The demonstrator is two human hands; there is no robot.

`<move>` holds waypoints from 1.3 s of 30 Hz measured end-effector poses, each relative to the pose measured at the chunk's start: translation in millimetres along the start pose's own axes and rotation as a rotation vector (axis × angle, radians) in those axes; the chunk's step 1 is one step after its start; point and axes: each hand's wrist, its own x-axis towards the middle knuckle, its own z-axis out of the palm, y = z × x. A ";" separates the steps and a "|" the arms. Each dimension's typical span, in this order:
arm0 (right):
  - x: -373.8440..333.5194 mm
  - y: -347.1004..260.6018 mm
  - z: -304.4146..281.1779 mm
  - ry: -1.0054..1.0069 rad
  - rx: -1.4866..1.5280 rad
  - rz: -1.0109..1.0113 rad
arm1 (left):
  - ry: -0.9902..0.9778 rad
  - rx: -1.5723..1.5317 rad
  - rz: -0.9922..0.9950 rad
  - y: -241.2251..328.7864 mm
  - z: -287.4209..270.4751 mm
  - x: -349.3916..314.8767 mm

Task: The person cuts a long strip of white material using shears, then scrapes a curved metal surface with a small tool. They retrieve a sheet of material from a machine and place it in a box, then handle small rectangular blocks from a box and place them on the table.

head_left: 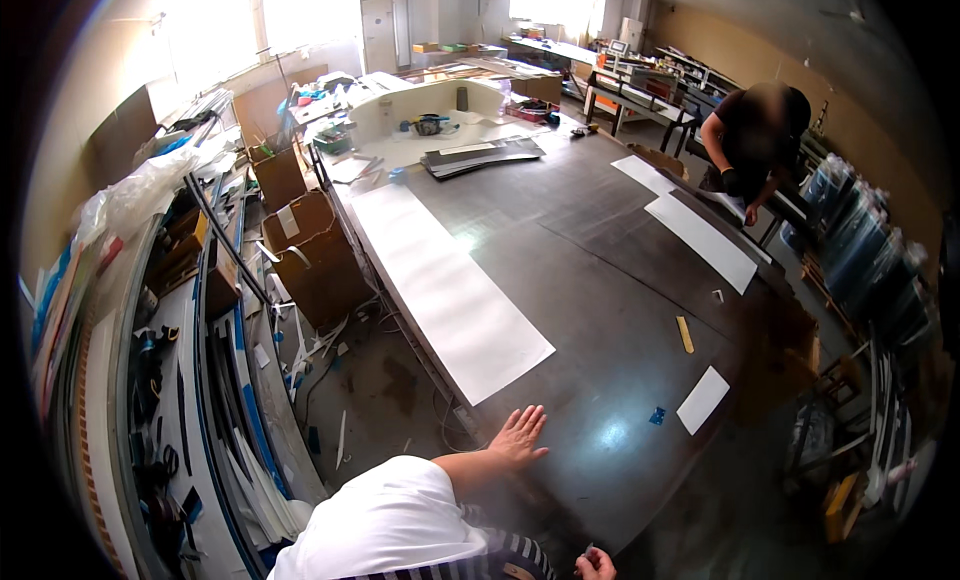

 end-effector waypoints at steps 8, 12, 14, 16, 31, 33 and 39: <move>3.4 -38.4 -3.8 -0.174 -0.220 -0.033 | -0.028 -0.077 -0.033 11.3 5.6 10.8; 18.4 -59.1 -20.8 -0.309 -0.240 -0.004 | 0.123 -0.187 -0.152 34.5 18.4 11.4; 34.8 -66.7 -34.5 -0.317 -0.195 0.101 | 0.209 -0.213 -0.183 65.6 17.1 12.0; 60.4 -53.9 -48.1 -0.298 -0.170 0.002 | 0.235 -0.288 -0.241 103.1 20.8 11.7; 150.4 -25.5 -204.3 -0.535 -0.445 -0.058 | 0.325 -0.027 -0.448 177.9 33.0 14.4; 150.3 -34.3 -208.2 -0.555 -0.476 -0.069 | 0.316 -0.027 -0.461 181.5 30.5 15.3; 135.7 -62.1 -212.8 -0.583 -0.622 -0.138 | 0.303 -0.044 -0.462 181.3 35.8 17.7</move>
